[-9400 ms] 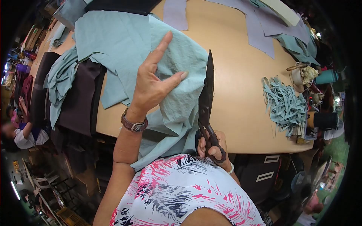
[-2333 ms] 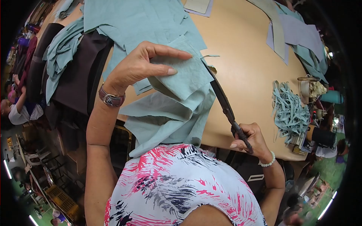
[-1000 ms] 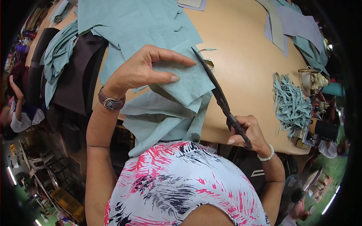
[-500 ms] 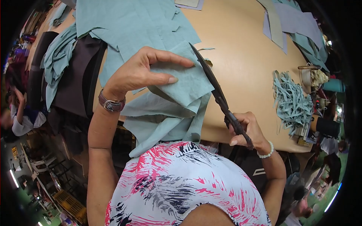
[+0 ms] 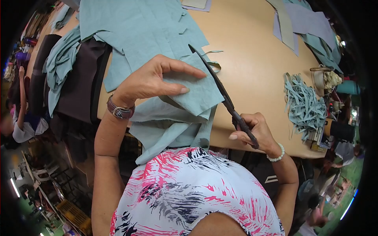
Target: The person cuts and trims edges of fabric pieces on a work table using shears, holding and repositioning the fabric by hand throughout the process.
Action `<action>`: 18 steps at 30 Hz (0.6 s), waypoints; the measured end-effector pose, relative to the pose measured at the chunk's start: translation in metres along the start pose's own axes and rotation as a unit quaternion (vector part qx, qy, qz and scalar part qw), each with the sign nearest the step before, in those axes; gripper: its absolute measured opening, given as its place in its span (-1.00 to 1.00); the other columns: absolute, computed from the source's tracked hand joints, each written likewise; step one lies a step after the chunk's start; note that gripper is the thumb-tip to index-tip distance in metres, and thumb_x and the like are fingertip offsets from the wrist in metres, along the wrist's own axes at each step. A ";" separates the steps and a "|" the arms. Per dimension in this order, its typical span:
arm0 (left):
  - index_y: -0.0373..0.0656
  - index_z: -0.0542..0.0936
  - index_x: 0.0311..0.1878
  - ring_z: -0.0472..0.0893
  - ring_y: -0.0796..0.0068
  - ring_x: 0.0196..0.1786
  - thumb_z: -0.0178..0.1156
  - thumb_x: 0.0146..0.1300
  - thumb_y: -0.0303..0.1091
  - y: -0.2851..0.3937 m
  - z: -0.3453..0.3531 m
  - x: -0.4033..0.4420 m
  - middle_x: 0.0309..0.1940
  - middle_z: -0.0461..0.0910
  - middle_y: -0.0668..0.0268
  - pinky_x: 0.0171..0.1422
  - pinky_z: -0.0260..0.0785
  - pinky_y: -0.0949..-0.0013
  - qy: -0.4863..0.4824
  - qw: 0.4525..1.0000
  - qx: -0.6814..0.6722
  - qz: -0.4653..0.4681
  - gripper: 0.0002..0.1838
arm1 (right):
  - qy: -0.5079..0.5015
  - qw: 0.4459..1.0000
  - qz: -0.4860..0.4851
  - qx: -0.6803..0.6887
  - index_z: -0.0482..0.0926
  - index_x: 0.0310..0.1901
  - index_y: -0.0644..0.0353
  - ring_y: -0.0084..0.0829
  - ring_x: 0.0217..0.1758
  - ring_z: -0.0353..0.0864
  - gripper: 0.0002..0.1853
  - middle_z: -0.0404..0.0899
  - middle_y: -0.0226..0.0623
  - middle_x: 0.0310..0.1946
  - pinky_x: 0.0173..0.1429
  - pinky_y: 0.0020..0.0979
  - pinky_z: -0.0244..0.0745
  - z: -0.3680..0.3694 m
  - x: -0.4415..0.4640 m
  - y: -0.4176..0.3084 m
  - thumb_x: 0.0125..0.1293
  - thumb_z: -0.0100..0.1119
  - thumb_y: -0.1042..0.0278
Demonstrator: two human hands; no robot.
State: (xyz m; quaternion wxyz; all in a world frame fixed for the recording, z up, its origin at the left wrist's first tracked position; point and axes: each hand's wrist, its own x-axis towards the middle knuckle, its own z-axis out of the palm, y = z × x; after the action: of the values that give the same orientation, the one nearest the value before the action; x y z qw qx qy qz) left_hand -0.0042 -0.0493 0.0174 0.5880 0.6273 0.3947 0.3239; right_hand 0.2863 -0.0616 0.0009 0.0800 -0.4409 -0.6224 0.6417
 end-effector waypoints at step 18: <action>-0.31 0.45 -0.64 0.44 0.43 -0.60 0.10 -0.23 -0.39 -0.079 -0.024 -0.022 -0.64 0.49 0.08 -0.46 0.26 0.50 -0.034 0.910 -0.400 0.107 -0.84 | 0.253 0.783 -0.056 -0.566 0.52 -0.31 0.31 -0.20 -0.17 0.50 -0.68 0.50 -0.07 -0.32 -0.08 -0.29 0.38 -0.038 0.084 -0.027 -0.06 0.25 0.26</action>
State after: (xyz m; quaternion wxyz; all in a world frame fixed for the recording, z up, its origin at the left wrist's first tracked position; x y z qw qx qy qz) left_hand -0.0445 -0.0568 -0.0578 0.7645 0.3885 0.1423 0.4943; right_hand 0.2489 0.0266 -0.0087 0.0066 -0.5174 -0.8550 0.0343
